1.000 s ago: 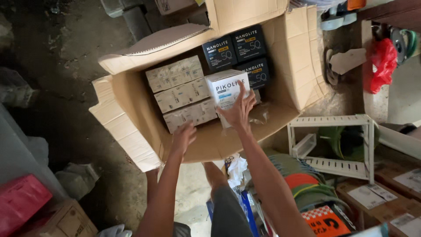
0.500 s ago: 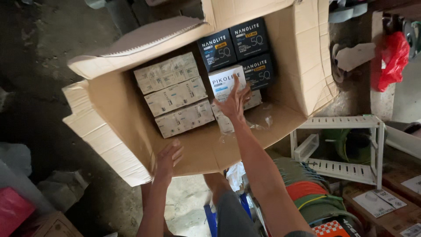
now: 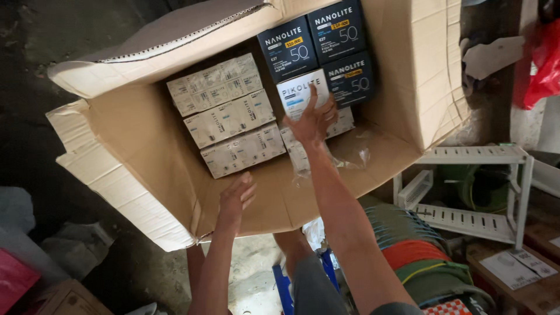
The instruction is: The person picks up boxes of light bulbs from a shelf and floor area and packs them into a larger cardboard box, occasionally placing some in plastic bags first.
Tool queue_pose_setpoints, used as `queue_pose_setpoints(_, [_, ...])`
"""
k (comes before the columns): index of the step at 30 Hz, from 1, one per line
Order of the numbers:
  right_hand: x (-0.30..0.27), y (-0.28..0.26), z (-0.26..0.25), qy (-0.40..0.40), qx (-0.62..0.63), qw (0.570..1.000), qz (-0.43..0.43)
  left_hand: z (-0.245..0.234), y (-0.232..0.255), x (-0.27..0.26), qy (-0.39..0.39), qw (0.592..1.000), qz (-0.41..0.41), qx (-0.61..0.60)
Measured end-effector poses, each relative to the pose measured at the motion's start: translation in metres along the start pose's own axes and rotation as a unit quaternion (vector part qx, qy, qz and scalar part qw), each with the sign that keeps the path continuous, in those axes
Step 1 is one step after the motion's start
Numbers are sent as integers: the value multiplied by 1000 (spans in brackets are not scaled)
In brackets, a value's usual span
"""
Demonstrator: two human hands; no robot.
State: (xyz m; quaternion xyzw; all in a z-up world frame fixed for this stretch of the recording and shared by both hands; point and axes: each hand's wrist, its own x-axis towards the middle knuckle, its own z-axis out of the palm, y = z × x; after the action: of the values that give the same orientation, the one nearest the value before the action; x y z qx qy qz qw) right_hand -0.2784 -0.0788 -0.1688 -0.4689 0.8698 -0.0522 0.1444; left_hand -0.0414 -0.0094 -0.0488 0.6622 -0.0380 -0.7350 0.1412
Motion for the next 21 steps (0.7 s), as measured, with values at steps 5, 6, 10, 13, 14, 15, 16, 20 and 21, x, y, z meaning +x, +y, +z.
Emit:
queue_pose_setpoints(5, [4,10,6,-36,-73,997,-15,3,11,-11,-23,999,30,19])
queue_pose_setpoints(6, [5,10,8,-35,-73,997,-16,4,12,-11,-23,999,31,18])
queue_pose_setpoints(10, [2,7,15,-14,-91,996,-10,2,14,-13,13,1000,17,1])
queue_pose_setpoints(13, [2,7,13,-5,-99,995,-16,0,9,-10,32,999,18,-5])
queue_pose_setpoints(14, [3,6,13,-11,-97,995,-14,-2,8,-8,38,999,24,4])
queue_pose_setpoints(15, [3,4,9,-10,-97,995,-16,-6,0,-2,38,999,26,3])
queue_pose_setpoints(16, [2,1,5,-25,-110,994,-9,-11,-7,3,31,999,26,5])
queue_pose_setpoints(20, [3,-2,-7,-74,-72,995,6,-9,-2,-5,28,999,23,2])
queue_pose_setpoints(21, [0,-5,-18,-73,-72,995,4,-8,0,-11,29,999,24,0])
